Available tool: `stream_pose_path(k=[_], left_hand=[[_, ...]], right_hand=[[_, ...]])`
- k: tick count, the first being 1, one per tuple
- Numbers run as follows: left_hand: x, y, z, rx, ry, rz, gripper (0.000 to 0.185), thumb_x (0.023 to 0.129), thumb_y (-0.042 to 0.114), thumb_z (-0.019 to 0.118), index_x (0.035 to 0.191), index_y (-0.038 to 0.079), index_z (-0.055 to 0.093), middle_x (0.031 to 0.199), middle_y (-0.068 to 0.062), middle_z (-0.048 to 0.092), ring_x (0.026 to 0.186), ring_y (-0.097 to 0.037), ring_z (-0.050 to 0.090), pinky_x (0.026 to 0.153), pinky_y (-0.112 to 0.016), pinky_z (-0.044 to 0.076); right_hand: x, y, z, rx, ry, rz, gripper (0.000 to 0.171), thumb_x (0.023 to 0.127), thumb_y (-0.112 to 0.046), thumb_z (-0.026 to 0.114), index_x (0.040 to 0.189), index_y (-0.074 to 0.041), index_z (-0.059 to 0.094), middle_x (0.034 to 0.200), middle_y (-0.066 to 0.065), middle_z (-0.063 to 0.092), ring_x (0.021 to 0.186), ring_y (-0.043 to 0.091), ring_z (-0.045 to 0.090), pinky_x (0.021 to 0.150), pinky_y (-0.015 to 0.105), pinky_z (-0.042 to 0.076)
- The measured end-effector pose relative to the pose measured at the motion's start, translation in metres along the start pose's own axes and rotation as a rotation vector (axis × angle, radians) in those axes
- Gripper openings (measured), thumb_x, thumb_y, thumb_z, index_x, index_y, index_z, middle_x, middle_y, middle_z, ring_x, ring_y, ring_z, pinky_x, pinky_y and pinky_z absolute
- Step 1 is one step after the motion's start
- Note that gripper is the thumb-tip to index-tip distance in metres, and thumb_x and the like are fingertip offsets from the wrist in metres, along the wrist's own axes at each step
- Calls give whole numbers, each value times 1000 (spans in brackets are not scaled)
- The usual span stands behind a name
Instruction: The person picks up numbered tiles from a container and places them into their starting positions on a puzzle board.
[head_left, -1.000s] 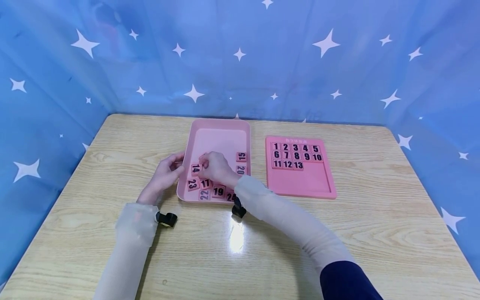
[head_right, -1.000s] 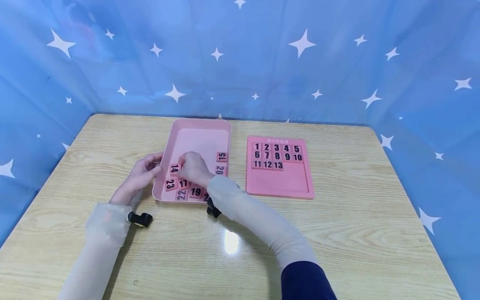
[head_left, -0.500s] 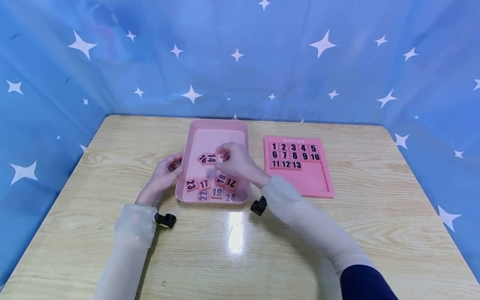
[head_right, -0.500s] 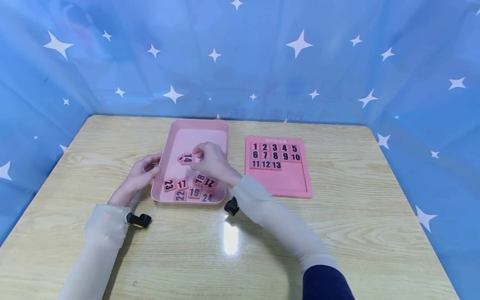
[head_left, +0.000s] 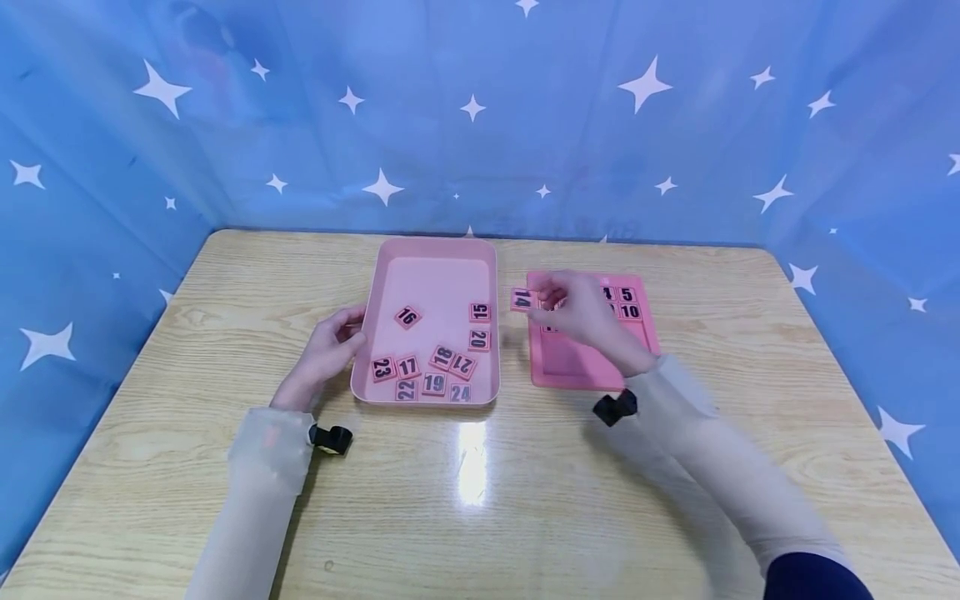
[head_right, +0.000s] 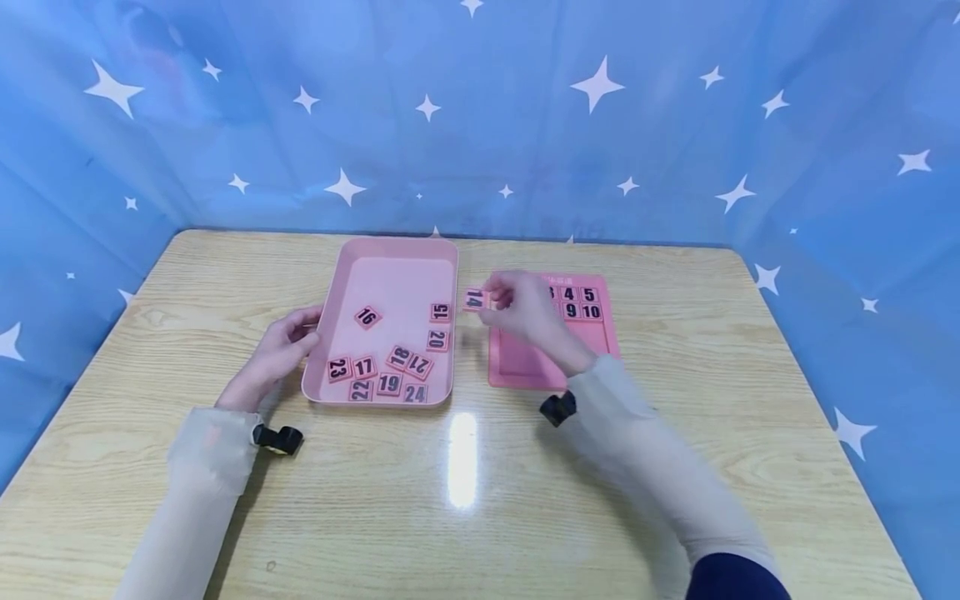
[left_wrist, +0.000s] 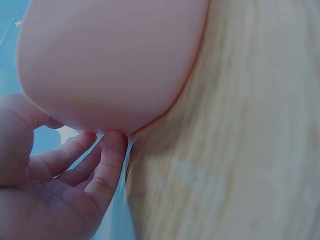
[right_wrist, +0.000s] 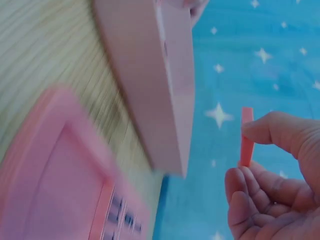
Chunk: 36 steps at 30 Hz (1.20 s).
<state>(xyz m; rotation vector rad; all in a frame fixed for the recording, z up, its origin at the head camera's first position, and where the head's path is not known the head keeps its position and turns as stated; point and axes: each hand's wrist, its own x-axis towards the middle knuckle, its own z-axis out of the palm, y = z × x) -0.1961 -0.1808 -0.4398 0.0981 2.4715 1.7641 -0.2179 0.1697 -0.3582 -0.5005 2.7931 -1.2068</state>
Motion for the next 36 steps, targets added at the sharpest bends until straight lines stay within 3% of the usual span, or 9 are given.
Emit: stream_pose_path(k=[4, 14, 22, 36], left_hand=[[0, 1, 0, -5, 1, 1, 46, 87, -6, 46, 132, -14, 41, 122, -32, 50, 107, -37, 50, 78, -12, 42], [0, 1, 0, -22, 9, 0, 45, 87, -7, 46, 131, -15, 41, 121, -33, 50, 104, -36, 50, 75, -12, 43], [0, 0, 0, -18, 12, 23, 44, 86, -8, 46, 129, -17, 42, 121, -34, 50, 96, -24, 52, 74, -12, 43], [-1, 1, 1, -44, 0, -8, 45, 88, -8, 46, 131, -15, 40, 124, -33, 48, 106, -39, 49, 75, -12, 44]], right_hand=[[-12, 23, -19, -28, 42, -1, 27, 76, -3, 71, 100, 7, 65, 86, 18, 64, 79, 27, 59, 68, 28, 49], [-40, 69, -47, -119, 54, 75, 29, 77, -2, 70, 103, 10, 63, 87, 18, 64, 78, 26, 58, 67, 21, 47], [-57, 100, -55, -132, 29, 75, 27, 76, -2, 72, 99, 11, 63, 82, 17, 63, 73, 19, 57, 61, 18, 47], [-63, 123, -55, -181, -46, 35, 24, 73, 1, 74, 94, 9, 65, 80, 14, 62, 70, 19, 56, 60, 18, 47]])
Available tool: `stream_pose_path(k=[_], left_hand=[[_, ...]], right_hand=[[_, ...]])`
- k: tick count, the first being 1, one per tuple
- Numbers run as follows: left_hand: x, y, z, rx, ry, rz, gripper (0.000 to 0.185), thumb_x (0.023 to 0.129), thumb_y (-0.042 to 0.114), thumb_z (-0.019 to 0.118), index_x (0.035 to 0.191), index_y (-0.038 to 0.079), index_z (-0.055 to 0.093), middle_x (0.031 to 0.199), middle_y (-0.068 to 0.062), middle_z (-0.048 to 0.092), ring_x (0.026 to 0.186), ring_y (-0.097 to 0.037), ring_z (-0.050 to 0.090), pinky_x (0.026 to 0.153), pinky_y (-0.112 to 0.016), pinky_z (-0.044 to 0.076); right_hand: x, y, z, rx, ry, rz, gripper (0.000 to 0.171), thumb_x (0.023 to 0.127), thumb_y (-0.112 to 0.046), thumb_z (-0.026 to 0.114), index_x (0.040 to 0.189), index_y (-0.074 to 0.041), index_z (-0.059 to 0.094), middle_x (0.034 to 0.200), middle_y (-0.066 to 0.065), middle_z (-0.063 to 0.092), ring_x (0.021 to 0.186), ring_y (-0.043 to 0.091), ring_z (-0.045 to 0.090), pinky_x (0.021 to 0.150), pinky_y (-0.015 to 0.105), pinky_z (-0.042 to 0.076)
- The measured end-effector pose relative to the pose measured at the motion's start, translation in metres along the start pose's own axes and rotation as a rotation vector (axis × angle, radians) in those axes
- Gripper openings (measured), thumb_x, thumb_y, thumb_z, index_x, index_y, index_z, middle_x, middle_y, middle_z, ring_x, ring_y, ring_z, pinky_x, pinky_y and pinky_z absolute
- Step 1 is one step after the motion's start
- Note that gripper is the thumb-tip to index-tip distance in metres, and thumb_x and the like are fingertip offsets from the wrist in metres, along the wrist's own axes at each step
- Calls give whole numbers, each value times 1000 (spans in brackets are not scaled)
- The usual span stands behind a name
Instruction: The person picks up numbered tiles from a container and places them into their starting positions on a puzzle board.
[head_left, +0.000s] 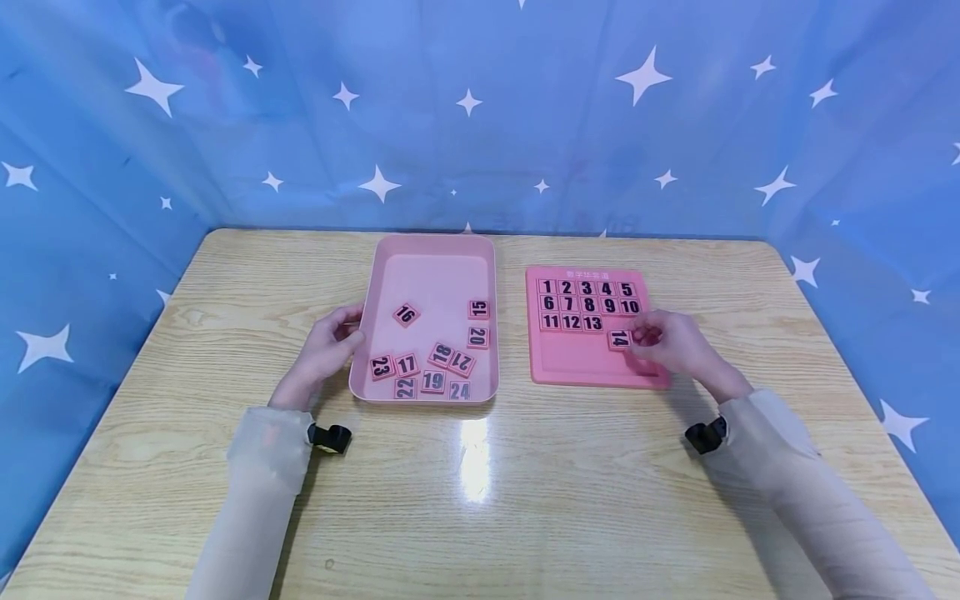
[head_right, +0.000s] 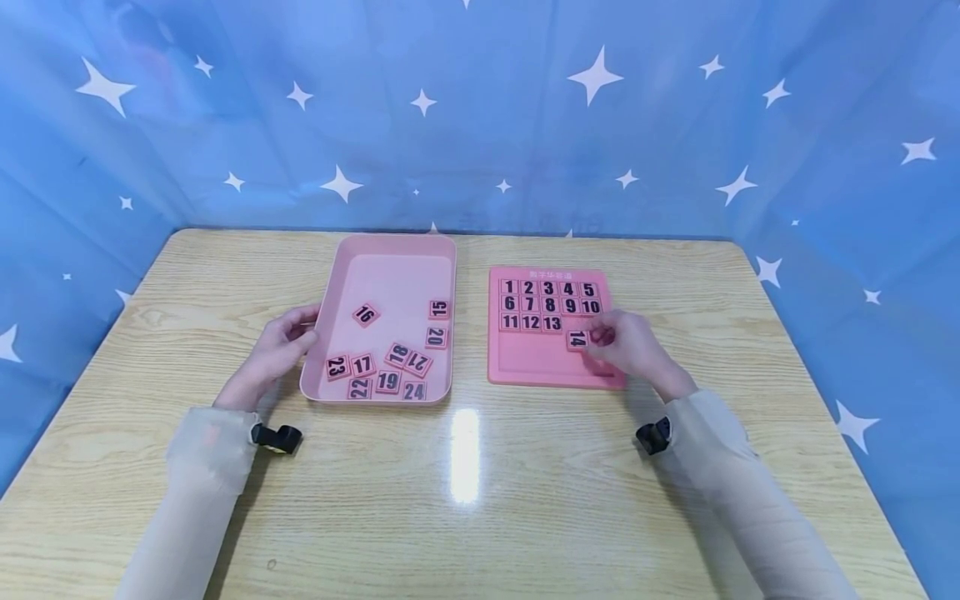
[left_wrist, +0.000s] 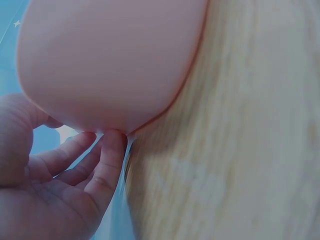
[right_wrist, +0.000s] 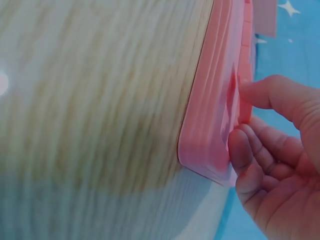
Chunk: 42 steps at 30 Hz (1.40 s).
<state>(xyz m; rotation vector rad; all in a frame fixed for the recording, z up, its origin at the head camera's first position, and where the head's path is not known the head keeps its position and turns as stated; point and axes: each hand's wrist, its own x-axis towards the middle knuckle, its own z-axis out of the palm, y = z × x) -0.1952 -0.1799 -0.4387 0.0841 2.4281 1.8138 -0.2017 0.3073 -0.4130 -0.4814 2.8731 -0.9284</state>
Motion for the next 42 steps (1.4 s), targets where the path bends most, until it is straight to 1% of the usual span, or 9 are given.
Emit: stream_pose_path(k=[7, 11, 17, 20, 23, 26, 31, 38, 42], left_hand=[[0, 1, 0, 9, -5, -11, 46, 88, -6, 46, 133, -14, 40, 123, -33, 49, 104, -34, 50, 74, -13, 44], [0, 0, -1, 11, -10, -12, 46, 88, -6, 47, 133, -14, 40, 122, -32, 49, 101, -28, 50, 72, -13, 45], [0, -1, -1, -4, -16, 8, 46, 88, -7, 47, 133, -14, 39, 121, -33, 49, 95, -20, 51, 69, -15, 46], [1, -2, -1, -7, -15, 9, 46, 88, -6, 46, 133, -14, 40, 121, -33, 49, 93, -17, 51, 68, -15, 46], [1, -1, -2, -2, -10, 6, 45, 88, -6, 47, 132, -14, 40, 121, -33, 49, 94, -18, 51, 68, -15, 46], [0, -1, -2, 2, -15, 4, 45, 88, -6, 47, 133, -14, 40, 122, -33, 49, 95, -20, 51, 68, -15, 46], [0, 0, -3, 4, -20, -10, 45, 89, -6, 46, 133, -13, 39, 122, -32, 49, 98, -26, 50, 69, -14, 46], [-1, 2, -4, -3, -20, 1, 46, 89, -6, 47, 134, -14, 38, 123, -34, 48, 102, -31, 49, 69, -14, 45], [-1, 1, -3, -5, -25, 0, 46, 89, -6, 47, 134, -14, 38, 123, -33, 48, 101, -31, 49, 69, -14, 46]], right_hand=[[3, 4, -1, -70, -49, -71, 26, 75, 3, 72, 99, 10, 66, 77, 9, 62, 71, 21, 58, 61, 25, 48], [4, 2, -2, -81, -78, -72, 30, 76, 5, 69, 105, 11, 64, 76, 7, 60, 69, 19, 56, 60, 26, 48], [1, -6, -1, -91, -75, 15, 32, 78, -2, 67, 108, 10, 61, 79, 10, 62, 68, 18, 55, 61, 29, 47], [-2, -10, 1, -75, -39, 79, 31, 81, -13, 68, 103, 8, 60, 80, 13, 63, 68, 20, 55, 63, 32, 47], [-4, -13, 5, -85, -4, 118, 35, 79, -23, 73, 95, 5, 58, 78, 12, 62, 67, 20, 55, 63, 33, 46], [-4, -14, 8, -98, 7, 148, 33, 77, -23, 75, 88, 3, 58, 72, 10, 61, 61, 18, 53, 58, 31, 45], [-2, -15, 11, -109, 15, 158, 21, 79, -15, 72, 82, 2, 60, 71, 10, 62, 59, 17, 52, 56, 29, 44], [1, -15, 14, -140, 63, 178, 35, 79, -31, 74, 81, 0, 58, 71, 10, 60, 60, 20, 52, 58, 32, 43], [3, -16, 15, -155, 63, 195, 37, 80, -33, 72, 80, 0, 56, 68, 9, 58, 56, 19, 48, 54, 30, 40]])
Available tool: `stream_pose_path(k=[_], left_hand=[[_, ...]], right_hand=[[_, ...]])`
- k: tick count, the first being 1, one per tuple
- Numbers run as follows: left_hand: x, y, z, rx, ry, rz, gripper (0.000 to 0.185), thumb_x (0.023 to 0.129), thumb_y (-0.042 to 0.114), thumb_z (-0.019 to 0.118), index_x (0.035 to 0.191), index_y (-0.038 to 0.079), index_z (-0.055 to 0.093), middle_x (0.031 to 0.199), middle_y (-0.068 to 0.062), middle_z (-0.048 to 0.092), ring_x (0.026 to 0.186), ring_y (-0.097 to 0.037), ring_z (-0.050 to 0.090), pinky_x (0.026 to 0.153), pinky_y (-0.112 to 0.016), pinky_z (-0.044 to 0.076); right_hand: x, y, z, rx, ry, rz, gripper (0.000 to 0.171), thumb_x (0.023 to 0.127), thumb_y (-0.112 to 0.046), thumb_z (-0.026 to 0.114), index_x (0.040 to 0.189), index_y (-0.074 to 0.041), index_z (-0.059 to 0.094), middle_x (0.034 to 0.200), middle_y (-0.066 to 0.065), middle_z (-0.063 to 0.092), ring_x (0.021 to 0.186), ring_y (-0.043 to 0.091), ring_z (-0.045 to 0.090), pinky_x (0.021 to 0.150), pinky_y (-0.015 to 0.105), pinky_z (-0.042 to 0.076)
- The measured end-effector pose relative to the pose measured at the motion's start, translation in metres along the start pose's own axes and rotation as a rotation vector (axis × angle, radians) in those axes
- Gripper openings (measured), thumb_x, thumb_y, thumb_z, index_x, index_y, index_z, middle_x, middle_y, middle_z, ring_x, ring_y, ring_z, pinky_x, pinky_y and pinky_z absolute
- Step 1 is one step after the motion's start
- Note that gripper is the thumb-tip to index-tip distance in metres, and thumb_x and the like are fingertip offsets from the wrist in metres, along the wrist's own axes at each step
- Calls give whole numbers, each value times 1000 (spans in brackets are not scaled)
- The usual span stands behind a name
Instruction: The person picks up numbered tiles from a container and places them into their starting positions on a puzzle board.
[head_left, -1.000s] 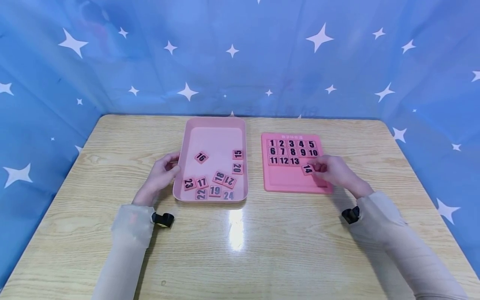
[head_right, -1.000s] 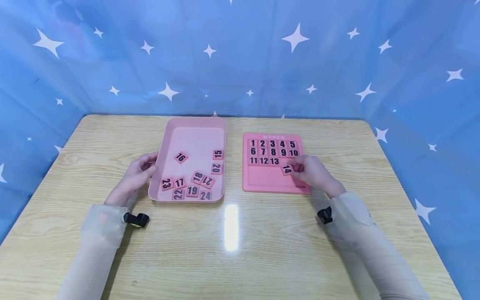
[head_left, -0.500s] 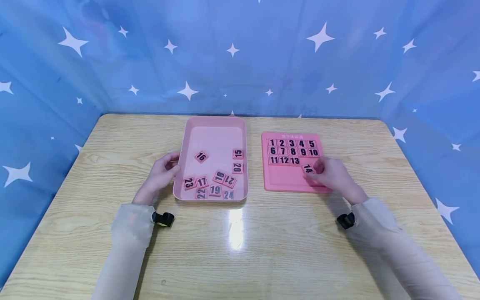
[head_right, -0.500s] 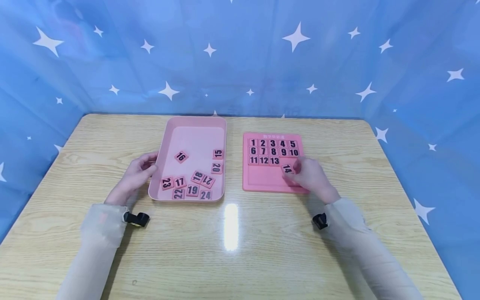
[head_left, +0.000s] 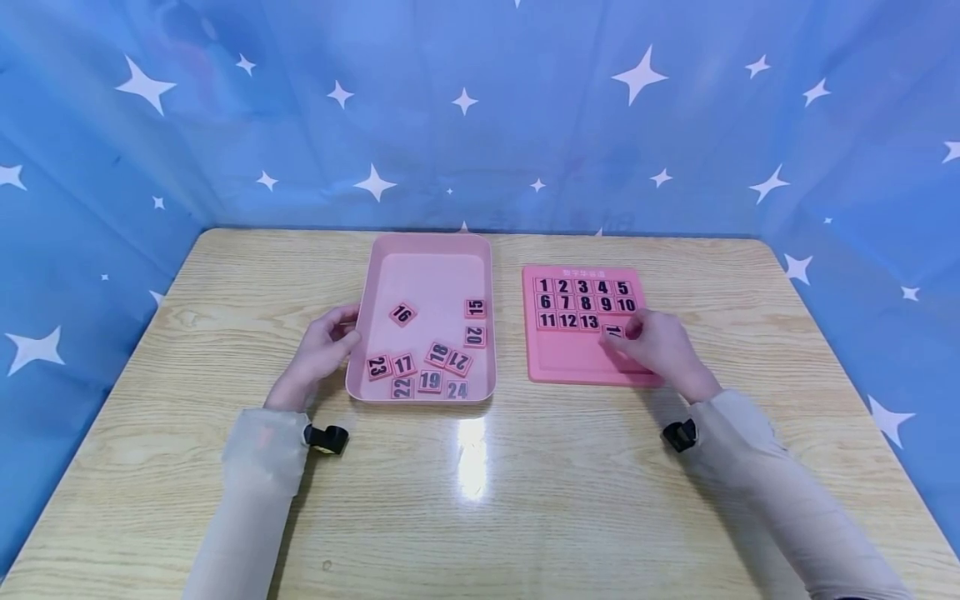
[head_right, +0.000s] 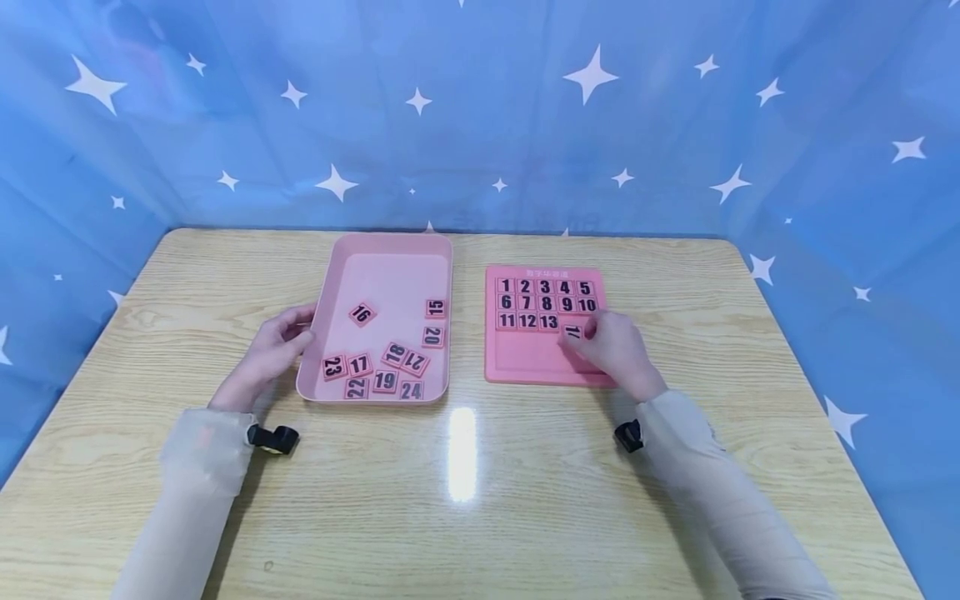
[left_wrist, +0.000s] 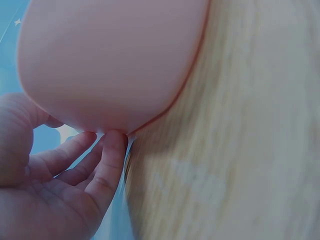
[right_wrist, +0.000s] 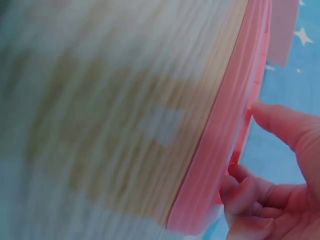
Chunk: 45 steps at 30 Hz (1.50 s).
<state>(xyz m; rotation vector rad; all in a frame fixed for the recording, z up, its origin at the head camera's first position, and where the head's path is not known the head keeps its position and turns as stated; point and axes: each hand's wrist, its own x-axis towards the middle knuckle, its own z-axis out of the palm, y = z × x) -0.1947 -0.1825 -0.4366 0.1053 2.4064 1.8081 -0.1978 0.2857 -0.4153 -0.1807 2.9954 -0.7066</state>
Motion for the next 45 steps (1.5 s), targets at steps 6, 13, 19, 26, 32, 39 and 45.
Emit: stream_pose_path(k=[6, 13, 19, 26, 32, 39, 45], left_hand=[[1, -2, 1, 7, 6, -8, 46, 88, -6, 47, 133, -13, 40, 121, -33, 50, 97, -24, 50, 68, -15, 46], [2, -1, 0, 11, 3, -19, 46, 89, -6, 45, 134, -12, 39, 124, -32, 48, 101, -30, 49, 70, -15, 45], [2, -2, 1, 11, 3, -17, 47, 89, -6, 45, 135, -13, 38, 125, -32, 47, 102, -30, 50, 72, -14, 45], [4, -3, 2, -7, 6, -19, 47, 88, -7, 45, 134, -13, 38, 125, -32, 48, 105, -32, 50, 75, -13, 45], [2, -1, 2, 12, 13, -17, 47, 88, -6, 46, 134, -13, 38, 126, -33, 48, 106, -35, 50, 75, -13, 45], [1, -1, 2, 3, 9, -10, 47, 88, -7, 46, 134, -14, 38, 125, -33, 48, 103, -31, 50, 74, -13, 44], [3, -2, 2, 19, 15, -21, 46, 88, -6, 46, 133, -13, 40, 125, -32, 49, 104, -32, 51, 75, -13, 44]], right_hand=[[1, -4, -4, -6, -36, 39, 33, 81, -28, 71, 81, 3, 58, 68, 11, 60, 54, 18, 49, 52, 29, 41], [3, -8, -8, 39, -93, 104, 25, 85, -15, 66, 94, 9, 61, 81, 17, 61, 63, 20, 50, 54, 28, 42], [5, -7, -6, 33, -53, 66, 28, 84, -8, 65, 102, 12, 59, 83, 20, 61, 67, 24, 53, 59, 31, 43], [5, -4, -6, 24, -6, 52, 20, 79, -3, 67, 90, 12, 59, 85, 25, 62, 73, 30, 58, 64, 38, 50], [10, -8, -7, -6, -32, 39, 16, 80, -1, 66, 88, 12, 64, 87, 26, 64, 77, 31, 59, 68, 41, 50], [13, -10, -6, -13, -32, 31, 15, 81, -2, 66, 87, 11, 67, 86, 25, 66, 77, 31, 61, 67, 41, 51], [13, -8, -6, 5, -17, 33, 14, 81, -4, 68, 85, 9, 67, 81, 22, 66, 66, 24, 58, 55, 33, 48]])
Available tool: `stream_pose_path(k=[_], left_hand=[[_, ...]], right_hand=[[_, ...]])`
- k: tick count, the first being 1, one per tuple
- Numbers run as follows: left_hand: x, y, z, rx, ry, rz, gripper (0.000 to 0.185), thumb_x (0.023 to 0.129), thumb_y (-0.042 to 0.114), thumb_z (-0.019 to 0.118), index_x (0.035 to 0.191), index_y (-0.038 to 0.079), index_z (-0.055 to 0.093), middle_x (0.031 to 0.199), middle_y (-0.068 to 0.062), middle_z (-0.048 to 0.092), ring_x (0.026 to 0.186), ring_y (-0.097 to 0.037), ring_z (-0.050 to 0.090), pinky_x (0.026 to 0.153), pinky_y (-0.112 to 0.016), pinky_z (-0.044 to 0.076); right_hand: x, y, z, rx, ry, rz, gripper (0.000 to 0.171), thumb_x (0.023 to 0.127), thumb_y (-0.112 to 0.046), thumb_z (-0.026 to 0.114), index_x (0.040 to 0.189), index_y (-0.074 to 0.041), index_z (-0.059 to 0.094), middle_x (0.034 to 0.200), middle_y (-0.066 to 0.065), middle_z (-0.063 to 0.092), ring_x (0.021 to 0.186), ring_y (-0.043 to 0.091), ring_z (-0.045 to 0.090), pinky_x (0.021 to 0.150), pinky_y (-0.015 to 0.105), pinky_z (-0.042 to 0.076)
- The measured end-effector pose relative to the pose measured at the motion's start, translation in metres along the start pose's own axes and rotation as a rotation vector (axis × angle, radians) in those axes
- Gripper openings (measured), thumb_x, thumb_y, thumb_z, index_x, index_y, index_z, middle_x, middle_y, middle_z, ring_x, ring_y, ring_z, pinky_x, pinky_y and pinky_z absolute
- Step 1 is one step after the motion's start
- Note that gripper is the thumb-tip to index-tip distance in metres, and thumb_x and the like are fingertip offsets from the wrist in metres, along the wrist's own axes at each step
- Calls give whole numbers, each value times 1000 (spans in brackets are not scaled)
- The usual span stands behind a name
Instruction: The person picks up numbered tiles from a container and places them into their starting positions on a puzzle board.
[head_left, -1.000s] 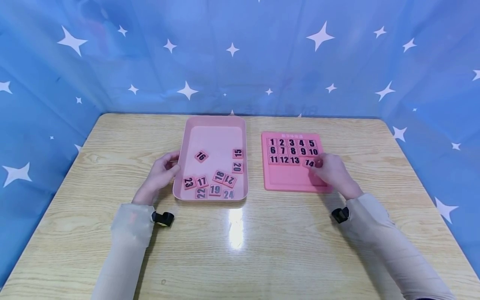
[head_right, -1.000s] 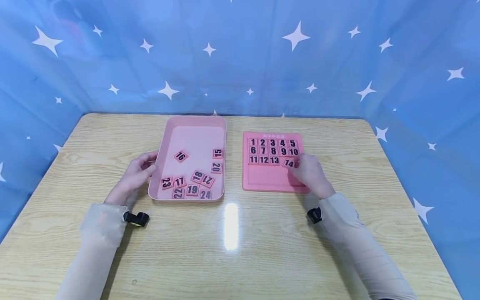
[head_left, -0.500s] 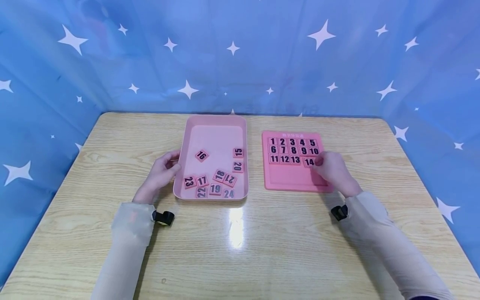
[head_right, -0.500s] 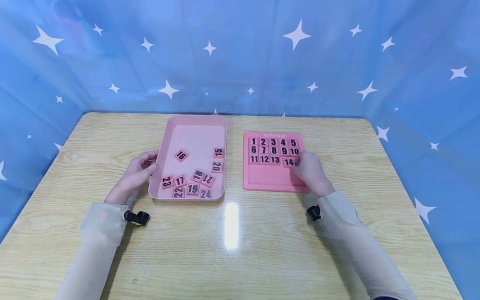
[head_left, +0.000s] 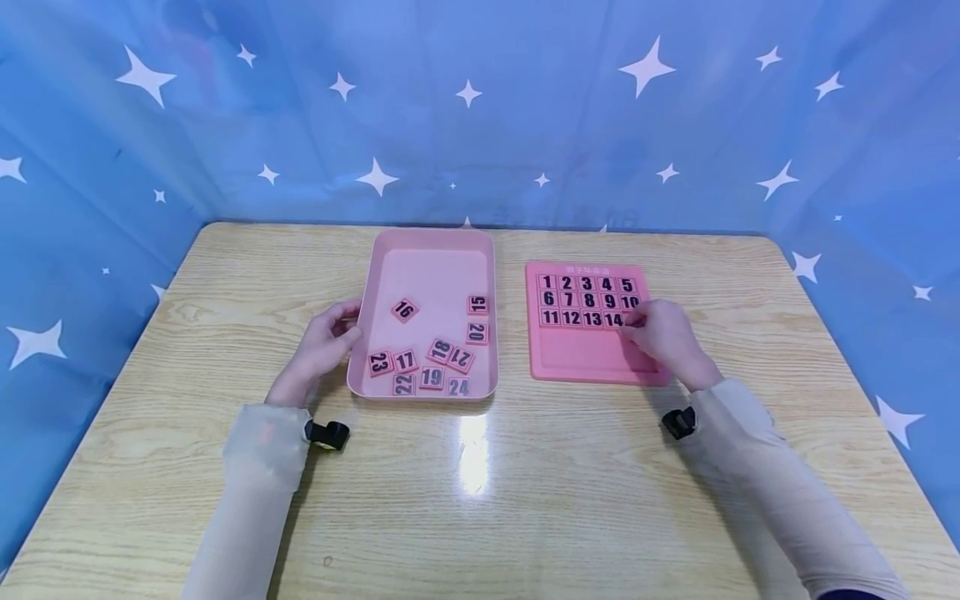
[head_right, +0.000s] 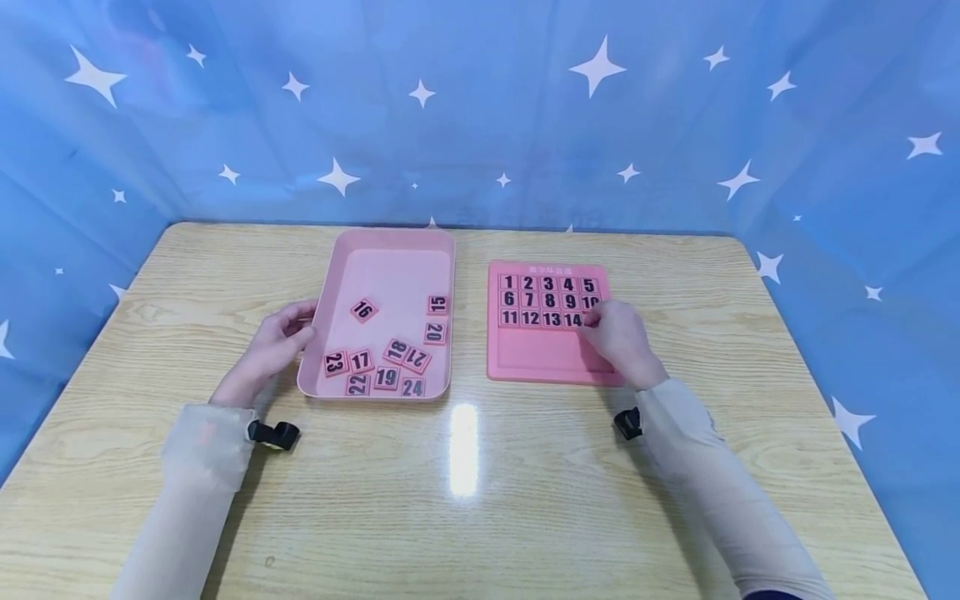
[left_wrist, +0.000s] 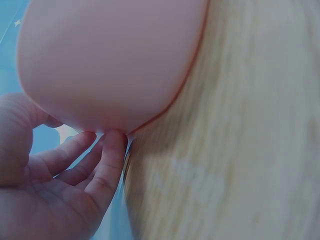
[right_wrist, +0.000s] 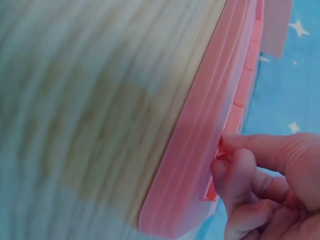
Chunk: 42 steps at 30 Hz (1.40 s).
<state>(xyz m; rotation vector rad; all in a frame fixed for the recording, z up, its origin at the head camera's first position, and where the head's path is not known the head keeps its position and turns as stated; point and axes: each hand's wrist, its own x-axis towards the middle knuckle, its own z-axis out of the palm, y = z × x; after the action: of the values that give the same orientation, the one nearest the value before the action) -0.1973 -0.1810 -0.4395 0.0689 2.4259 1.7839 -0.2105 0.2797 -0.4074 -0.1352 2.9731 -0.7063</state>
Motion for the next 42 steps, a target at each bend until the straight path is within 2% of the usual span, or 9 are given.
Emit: stream_pose_path(k=[4, 7, 11, 16, 22, 29, 36, 42], left_hand=[[0, 0, -1, 3, 3, -3, 46, 88, -6, 46, 133, -13, 40, 125, -32, 48, 107, -36, 50, 75, -13, 44], [0, 1, -1, -1, -4, 1, 46, 89, -6, 46, 134, -13, 39, 126, -32, 48, 109, -38, 49, 76, -12, 44], [-1, 1, -1, -6, -9, 14, 47, 88, -6, 46, 134, -13, 38, 126, -33, 48, 108, -37, 49, 76, -13, 44], [-2, 2, -2, 3, 0, 23, 47, 88, -6, 46, 133, -14, 39, 124, -33, 48, 106, -37, 49, 75, -12, 44], [-2, 3, -1, -18, -7, 34, 47, 87, -8, 46, 133, -15, 38, 125, -34, 47, 107, -39, 49, 77, -12, 43], [-2, 3, 0, -35, -2, 26, 47, 87, -8, 45, 133, -15, 38, 126, -34, 47, 107, -39, 49, 76, -12, 43], [0, 1, 0, -19, 2, 23, 47, 87, -8, 45, 133, -15, 39, 126, -33, 47, 108, -39, 49, 77, -12, 44], [0, 0, 0, -8, 3, 36, 46, 87, -8, 45, 132, -15, 39, 125, -33, 48, 107, -39, 50, 76, -12, 44]], right_hand=[[2, 1, -4, 32, -47, 26, 17, 82, -6, 69, 88, 10, 67, 79, 20, 67, 55, 16, 58, 50, 26, 48], [3, -1, -13, 61, -76, 36, 20, 82, -6, 68, 91, 11, 67, 79, 22, 67, 54, 17, 61, 50, 26, 49], [8, -11, -29, 77, -19, -1, 23, 82, -6, 68, 95, 13, 65, 82, 25, 66, 62, 25, 63, 52, 27, 49], [18, -42, -34, 111, 30, -76, 26, 83, -7, 67, 100, 13, 63, 88, 28, 65, 70, 32, 64, 56, 28, 52], [29, -83, -16, 209, 40, -142, 25, 85, -9, 67, 104, 7, 65, 87, 21, 67, 71, 30, 64, 56, 22, 50], [34, -126, 10, 341, -8, -218, 24, 85, -11, 67, 103, 4, 66, 86, 16, 67, 75, 24, 62, 65, 28, 51], [33, -149, 37, 434, -47, -300, 19, 82, -3, 68, 98, 7, 66, 85, 16, 67, 75, 25, 60, 68, 29, 51], [31, -163, 53, 450, -84, -309, 19, 80, -3, 69, 97, 5, 67, 86, 14, 67, 77, 23, 61, 71, 29, 51]])
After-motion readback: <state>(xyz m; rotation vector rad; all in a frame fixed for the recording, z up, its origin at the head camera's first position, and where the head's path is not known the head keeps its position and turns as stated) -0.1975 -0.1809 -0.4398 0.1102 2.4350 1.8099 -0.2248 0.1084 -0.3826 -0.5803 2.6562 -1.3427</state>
